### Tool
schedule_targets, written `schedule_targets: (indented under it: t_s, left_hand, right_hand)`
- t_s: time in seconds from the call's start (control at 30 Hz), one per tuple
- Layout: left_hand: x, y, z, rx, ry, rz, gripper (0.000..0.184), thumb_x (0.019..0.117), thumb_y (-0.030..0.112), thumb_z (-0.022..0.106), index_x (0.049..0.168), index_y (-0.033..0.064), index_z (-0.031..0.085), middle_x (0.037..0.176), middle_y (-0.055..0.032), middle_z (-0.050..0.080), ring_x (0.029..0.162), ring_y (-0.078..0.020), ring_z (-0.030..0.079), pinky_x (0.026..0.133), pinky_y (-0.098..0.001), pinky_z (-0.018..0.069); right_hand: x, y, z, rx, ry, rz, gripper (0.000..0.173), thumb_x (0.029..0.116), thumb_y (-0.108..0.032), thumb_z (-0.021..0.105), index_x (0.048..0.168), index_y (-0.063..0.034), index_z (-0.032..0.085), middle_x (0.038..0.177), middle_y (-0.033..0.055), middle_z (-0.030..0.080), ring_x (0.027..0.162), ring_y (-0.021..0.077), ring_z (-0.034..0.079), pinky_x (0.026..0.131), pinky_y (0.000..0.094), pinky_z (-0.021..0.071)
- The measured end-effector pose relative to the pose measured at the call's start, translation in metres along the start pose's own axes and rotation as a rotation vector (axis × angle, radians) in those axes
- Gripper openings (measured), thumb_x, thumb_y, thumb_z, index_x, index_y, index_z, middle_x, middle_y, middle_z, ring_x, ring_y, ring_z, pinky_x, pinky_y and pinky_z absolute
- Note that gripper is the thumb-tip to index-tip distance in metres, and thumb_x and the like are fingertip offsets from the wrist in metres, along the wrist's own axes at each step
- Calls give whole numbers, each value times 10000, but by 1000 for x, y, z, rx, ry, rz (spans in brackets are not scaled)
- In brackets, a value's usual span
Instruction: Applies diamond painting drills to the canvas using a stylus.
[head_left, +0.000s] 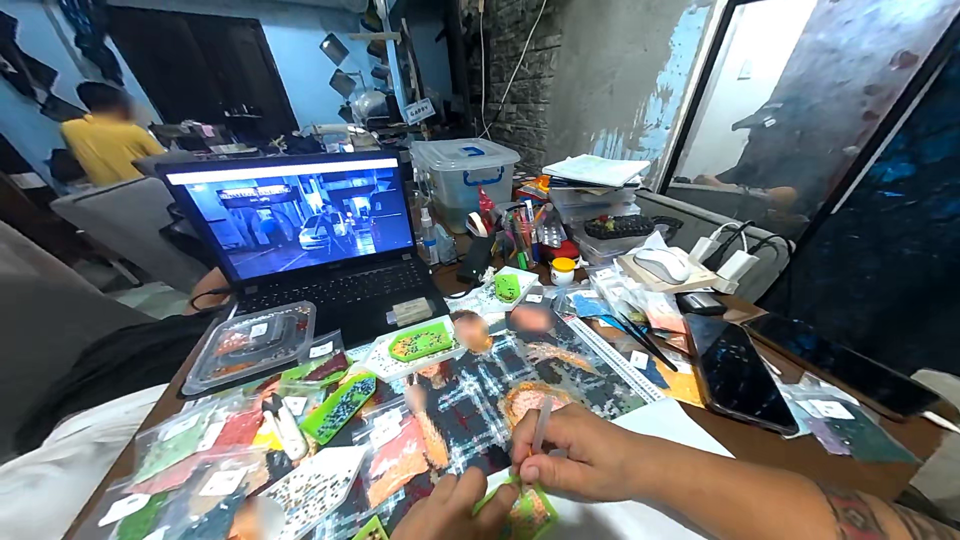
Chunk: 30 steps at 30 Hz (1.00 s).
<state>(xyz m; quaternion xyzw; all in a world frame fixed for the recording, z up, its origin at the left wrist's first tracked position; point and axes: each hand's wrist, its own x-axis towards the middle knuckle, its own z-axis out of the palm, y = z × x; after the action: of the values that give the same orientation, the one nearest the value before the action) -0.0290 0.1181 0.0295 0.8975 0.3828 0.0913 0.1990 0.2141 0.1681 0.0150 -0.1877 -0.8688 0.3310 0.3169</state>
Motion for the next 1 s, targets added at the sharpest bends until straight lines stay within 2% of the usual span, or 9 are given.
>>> schedule_targets:
  t_s: [0.53, 0.83, 1.0]
  left_hand:
    - [1, 3, -1, 18, -26, 0, 431, 960, 229, 635, 1365, 87, 670, 1105, -254, 645, 961, -444, 647, 746, -554, 557]
    - [1, 3, -1, 40, -36, 4, 457, 961, 223, 628, 1401, 102, 644, 1124, -257, 645, 974, -447, 648, 749, -554, 557]
    - [1, 5, -4, 20, -39, -1, 441, 965, 222, 620, 1401, 164, 656, 1117, -260, 648, 971, -450, 649, 744, -560, 551]
  right_hand:
    - [-6, 3, -20, 68, 92, 33, 292, 1089, -264, 500, 1061, 8, 602, 938, 77, 691, 845, 18, 648, 765, 178, 534]
    - [-8, 13, -34, 46, 128, 157, 307, 1083, -287, 497, 1026, -12, 623, 902, -1, 677, 813, -42, 608, 741, 143, 506]
    - [-7, 15, -38, 33, 139, 175, 273, 1071, -267, 515, 1000, -30, 630, 847, -37, 650, 774, -62, 589, 717, 125, 495]
